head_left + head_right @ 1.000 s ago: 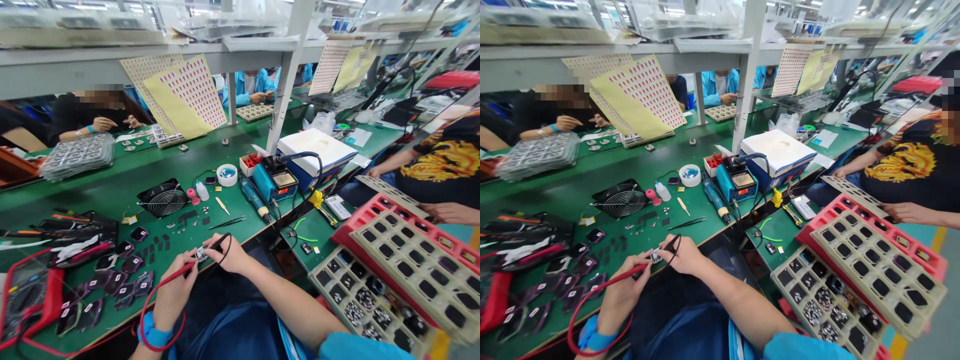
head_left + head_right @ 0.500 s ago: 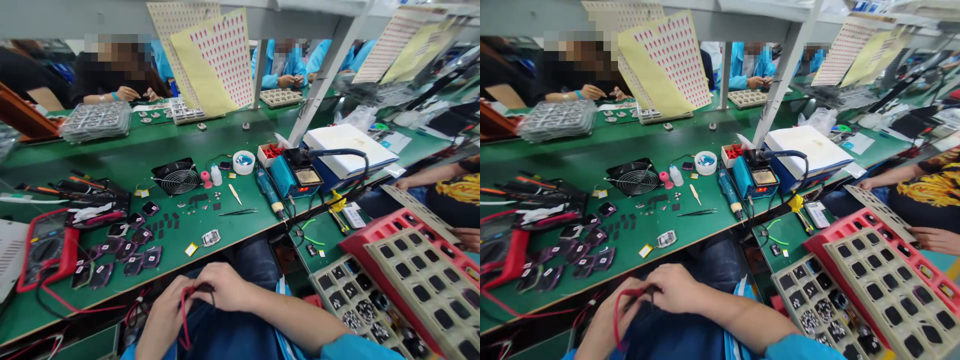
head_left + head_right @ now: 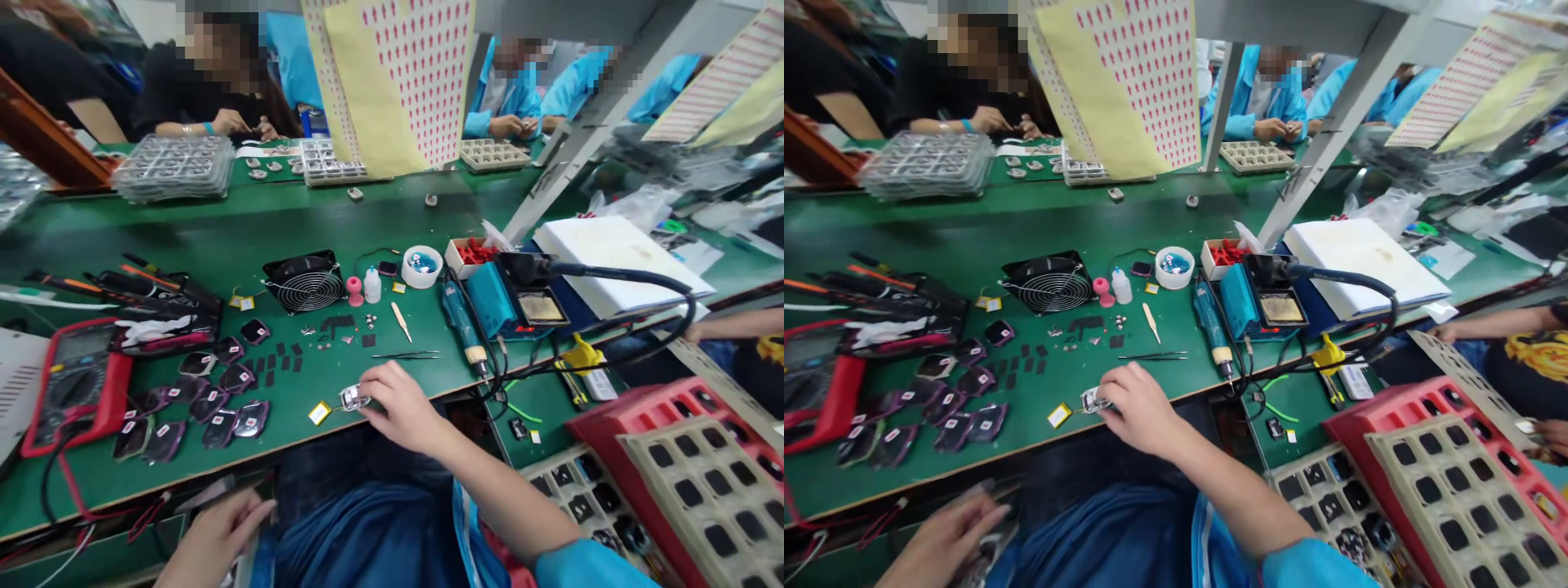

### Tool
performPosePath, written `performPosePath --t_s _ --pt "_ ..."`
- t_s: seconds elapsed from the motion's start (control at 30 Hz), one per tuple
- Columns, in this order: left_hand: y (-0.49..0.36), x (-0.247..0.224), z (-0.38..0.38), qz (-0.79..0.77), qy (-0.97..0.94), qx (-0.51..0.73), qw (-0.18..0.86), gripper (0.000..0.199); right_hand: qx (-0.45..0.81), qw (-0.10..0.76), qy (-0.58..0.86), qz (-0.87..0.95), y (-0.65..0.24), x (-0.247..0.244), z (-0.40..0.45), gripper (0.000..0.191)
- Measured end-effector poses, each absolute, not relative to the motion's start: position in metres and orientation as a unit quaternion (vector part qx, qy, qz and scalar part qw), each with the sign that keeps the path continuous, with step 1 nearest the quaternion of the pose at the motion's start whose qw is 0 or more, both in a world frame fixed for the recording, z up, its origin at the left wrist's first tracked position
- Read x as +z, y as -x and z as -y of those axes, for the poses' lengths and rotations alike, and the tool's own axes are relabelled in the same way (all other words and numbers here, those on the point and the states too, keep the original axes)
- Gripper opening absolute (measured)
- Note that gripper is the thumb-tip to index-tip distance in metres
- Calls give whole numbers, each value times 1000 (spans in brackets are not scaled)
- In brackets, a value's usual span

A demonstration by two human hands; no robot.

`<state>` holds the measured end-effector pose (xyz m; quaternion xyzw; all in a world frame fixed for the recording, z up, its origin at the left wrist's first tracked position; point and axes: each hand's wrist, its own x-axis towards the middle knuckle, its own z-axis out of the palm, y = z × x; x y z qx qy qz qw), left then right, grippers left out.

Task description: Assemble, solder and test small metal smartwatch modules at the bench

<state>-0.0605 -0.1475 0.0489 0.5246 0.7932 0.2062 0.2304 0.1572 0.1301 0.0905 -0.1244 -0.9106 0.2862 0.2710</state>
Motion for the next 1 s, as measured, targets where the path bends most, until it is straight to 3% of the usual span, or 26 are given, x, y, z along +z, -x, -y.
performPosePath --t_s 0.13,0.3,0.4,0.5,0.7,1.0 --pt "31 104 76 -776 -559 234 174 52 298 246 125 914 -156 85 -138 24" --pt "31 115 22 -762 -622 182 13 30 279 259 162 910 -159 77 -124 18" --pt "38 113 11 -746 -656 118 17 12 251 259 198 911 -163 74 -115 16" --pt "42 114 4 -743 -660 109 28 9 219 266 227 911 -163 70 -106 18" --pt "32 122 -4 -732 -622 275 50 21 168 305 286 893 -156 67 -92 21" --pt "-4 111 -4 -646 -630 424 76 8 232 333 186 895 -150 73 -104 17"
